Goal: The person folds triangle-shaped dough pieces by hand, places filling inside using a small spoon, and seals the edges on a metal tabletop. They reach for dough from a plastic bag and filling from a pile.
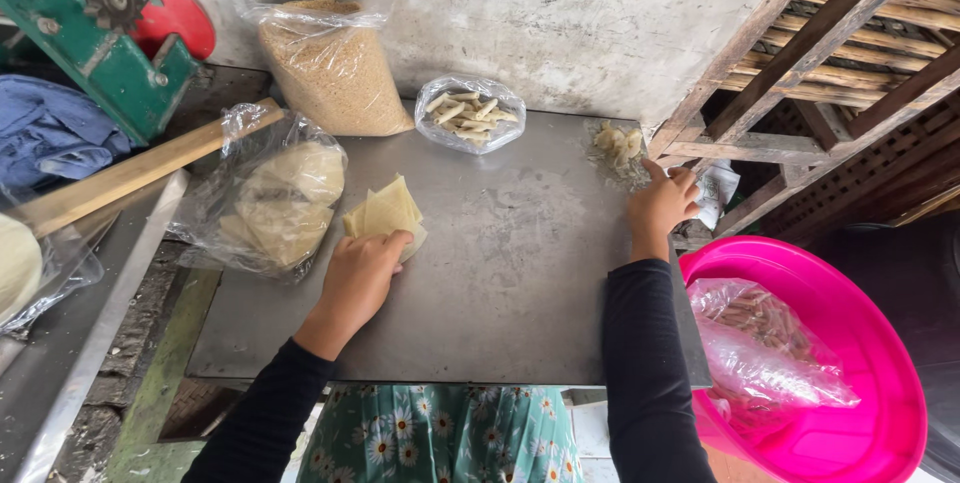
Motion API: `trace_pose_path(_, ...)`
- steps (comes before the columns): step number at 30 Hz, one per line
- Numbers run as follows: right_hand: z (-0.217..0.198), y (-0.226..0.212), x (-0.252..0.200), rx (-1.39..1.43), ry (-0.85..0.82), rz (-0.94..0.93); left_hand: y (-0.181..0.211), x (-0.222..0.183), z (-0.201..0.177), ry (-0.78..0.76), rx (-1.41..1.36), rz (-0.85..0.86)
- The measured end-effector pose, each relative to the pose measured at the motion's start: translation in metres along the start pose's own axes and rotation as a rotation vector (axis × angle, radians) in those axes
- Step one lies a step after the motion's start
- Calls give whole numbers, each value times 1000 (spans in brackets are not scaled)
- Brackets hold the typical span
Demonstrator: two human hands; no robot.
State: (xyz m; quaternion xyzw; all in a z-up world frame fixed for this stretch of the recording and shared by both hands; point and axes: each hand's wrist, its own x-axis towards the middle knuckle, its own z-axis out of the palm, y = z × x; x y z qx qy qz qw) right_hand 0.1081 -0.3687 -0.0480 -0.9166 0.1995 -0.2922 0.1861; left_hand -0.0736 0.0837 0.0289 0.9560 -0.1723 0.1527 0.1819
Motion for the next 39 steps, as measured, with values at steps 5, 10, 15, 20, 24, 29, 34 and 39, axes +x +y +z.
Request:
trace_pose_path(5, 12, -7, -3, -101, 57, -200, 2, 12, 4, 208, 68, 142)
trace_pose_path(10, 17, -9, -3, -118, 11, -170, 9, 68, 6, 382, -83, 331)
trace_pose_path(15, 10, -13, -5, -92, 7, -191, 27, 121, 23, 426, -186, 418)
trace_pose_path(20, 4, -20, -6, -60, 45, -215, 38, 112, 54, 346, -311, 442)
trace_pose_path(24, 3, -36, -6, 107, 54, -131, 31, 67, 53, 59, -373, 349)
trace_pose_path(29, 19, -50, -11, 410, 63, -166, 21, 39, 39, 24, -249, 318)
trace_pose_path(34, 26, -45, -2, 996, -296, 141, 23, 45, 45, 44, -103, 349)
trace_pose_path(39, 22, -30, 3, 879, -280, 156, 31, 56, 64, 43, -90, 359)
